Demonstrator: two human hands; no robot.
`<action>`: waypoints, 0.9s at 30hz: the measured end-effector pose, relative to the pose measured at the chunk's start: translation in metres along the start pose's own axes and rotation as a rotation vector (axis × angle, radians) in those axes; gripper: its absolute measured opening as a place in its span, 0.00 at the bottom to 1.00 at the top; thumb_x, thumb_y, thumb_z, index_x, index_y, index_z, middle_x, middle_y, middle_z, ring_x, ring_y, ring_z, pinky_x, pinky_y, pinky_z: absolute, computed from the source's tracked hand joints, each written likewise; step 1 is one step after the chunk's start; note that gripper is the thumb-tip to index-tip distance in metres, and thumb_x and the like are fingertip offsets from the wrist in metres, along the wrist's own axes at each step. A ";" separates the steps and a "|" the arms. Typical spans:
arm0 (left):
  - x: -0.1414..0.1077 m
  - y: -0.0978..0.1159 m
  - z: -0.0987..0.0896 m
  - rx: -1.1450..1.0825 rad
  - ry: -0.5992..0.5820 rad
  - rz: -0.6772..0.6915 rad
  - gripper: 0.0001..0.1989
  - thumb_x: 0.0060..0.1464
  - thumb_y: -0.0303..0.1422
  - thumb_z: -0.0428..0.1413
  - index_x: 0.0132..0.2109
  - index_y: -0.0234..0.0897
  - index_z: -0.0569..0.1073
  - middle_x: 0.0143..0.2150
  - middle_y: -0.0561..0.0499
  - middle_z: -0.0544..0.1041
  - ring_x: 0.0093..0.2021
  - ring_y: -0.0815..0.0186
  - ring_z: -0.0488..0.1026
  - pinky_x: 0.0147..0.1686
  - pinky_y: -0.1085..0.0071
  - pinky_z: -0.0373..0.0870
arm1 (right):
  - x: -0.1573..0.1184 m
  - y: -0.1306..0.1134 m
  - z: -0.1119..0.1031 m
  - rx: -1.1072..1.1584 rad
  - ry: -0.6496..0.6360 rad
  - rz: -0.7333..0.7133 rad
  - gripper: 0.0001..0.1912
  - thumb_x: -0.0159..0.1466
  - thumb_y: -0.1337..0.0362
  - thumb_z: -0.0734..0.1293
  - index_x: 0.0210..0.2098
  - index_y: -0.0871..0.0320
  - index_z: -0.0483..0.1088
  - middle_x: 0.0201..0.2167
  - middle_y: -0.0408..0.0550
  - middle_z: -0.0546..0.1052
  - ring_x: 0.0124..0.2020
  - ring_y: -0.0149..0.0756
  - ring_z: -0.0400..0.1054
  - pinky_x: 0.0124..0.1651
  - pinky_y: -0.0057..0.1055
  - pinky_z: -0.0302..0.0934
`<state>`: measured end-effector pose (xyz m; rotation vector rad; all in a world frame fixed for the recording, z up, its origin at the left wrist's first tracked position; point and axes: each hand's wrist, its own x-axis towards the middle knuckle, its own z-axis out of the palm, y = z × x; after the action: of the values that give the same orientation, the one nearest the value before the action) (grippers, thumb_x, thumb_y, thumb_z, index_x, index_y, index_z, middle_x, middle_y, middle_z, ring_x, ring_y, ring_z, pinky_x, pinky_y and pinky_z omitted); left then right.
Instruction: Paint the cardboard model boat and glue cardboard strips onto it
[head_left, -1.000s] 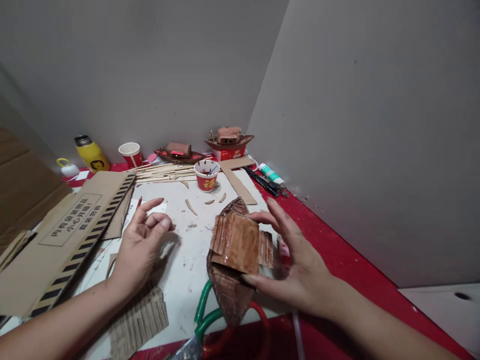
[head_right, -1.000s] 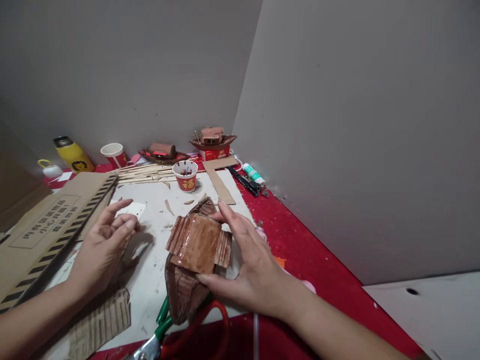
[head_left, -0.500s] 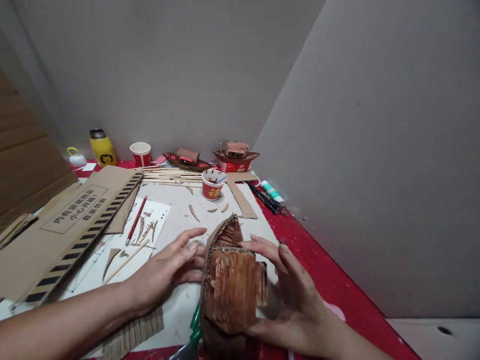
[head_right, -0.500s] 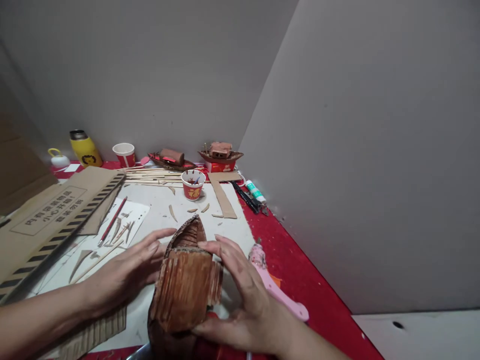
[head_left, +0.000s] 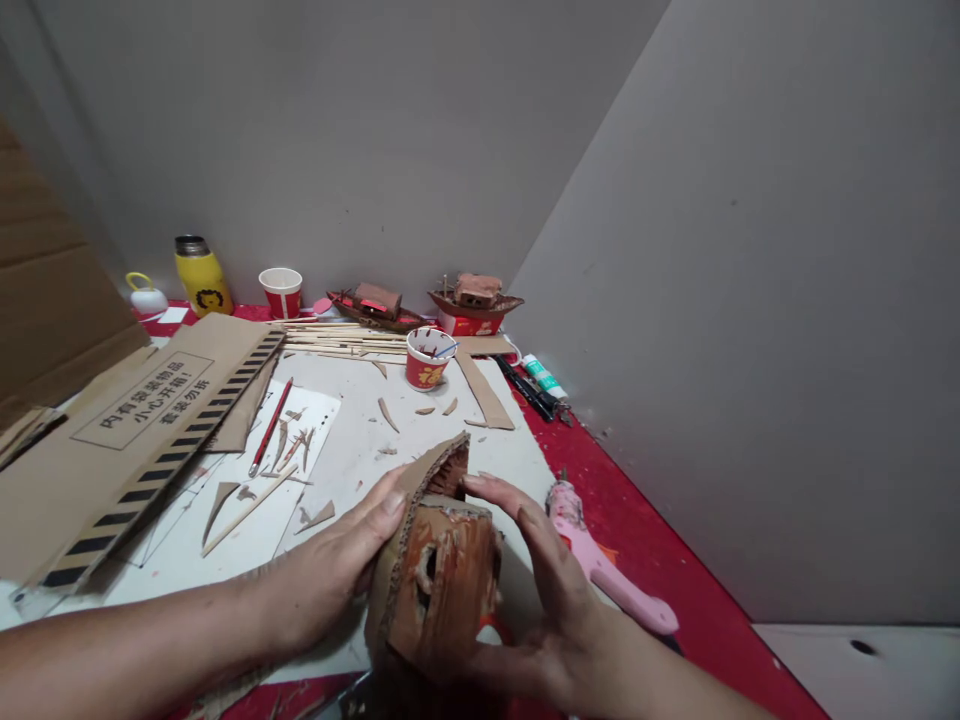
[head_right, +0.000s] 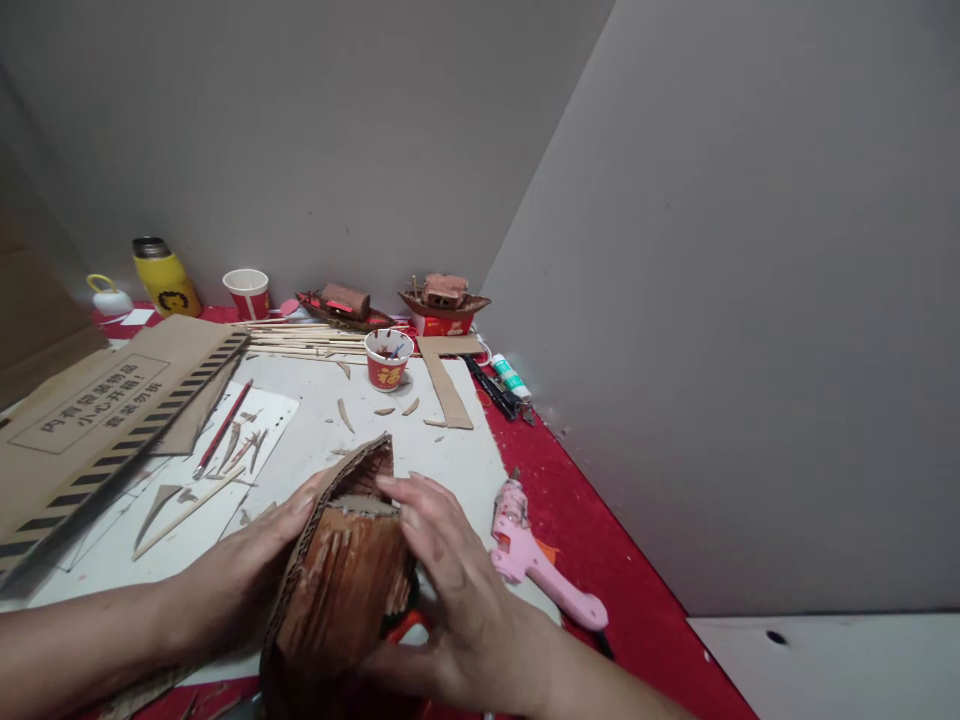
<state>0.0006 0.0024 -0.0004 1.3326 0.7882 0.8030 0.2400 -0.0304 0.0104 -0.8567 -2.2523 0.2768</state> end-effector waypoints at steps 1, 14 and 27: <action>0.000 0.001 0.000 0.038 0.020 -0.015 0.23 0.66 0.47 0.47 0.65 0.54 0.68 0.70 0.56 0.64 0.73 0.57 0.52 0.73 0.54 0.42 | 0.001 -0.001 0.000 -0.010 0.007 -0.015 0.57 0.57 0.59 0.77 0.73 0.52 0.37 0.64 0.64 0.63 0.66 0.53 0.62 0.65 0.51 0.59; -0.002 0.010 0.006 0.105 0.064 -0.171 0.31 0.62 0.54 0.49 0.67 0.47 0.67 0.71 0.51 0.63 0.73 0.52 0.52 0.72 0.52 0.43 | 0.001 0.008 0.018 -0.047 0.121 -0.169 0.54 0.54 0.57 0.77 0.70 0.61 0.46 0.54 0.60 0.73 0.59 0.48 0.68 0.68 0.53 0.52; 0.001 0.013 0.007 -0.027 0.058 -0.012 0.26 0.65 0.48 0.49 0.65 0.48 0.69 0.68 0.50 0.69 0.71 0.52 0.59 0.68 0.53 0.58 | 0.000 0.007 0.012 0.033 0.158 -0.189 0.52 0.61 0.47 0.71 0.73 0.59 0.41 0.61 0.65 0.66 0.65 0.54 0.61 0.65 0.57 0.56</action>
<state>0.0068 0.0004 0.0131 1.2841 0.8274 0.8435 0.2355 -0.0250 -0.0012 -0.6212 -2.1563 0.1526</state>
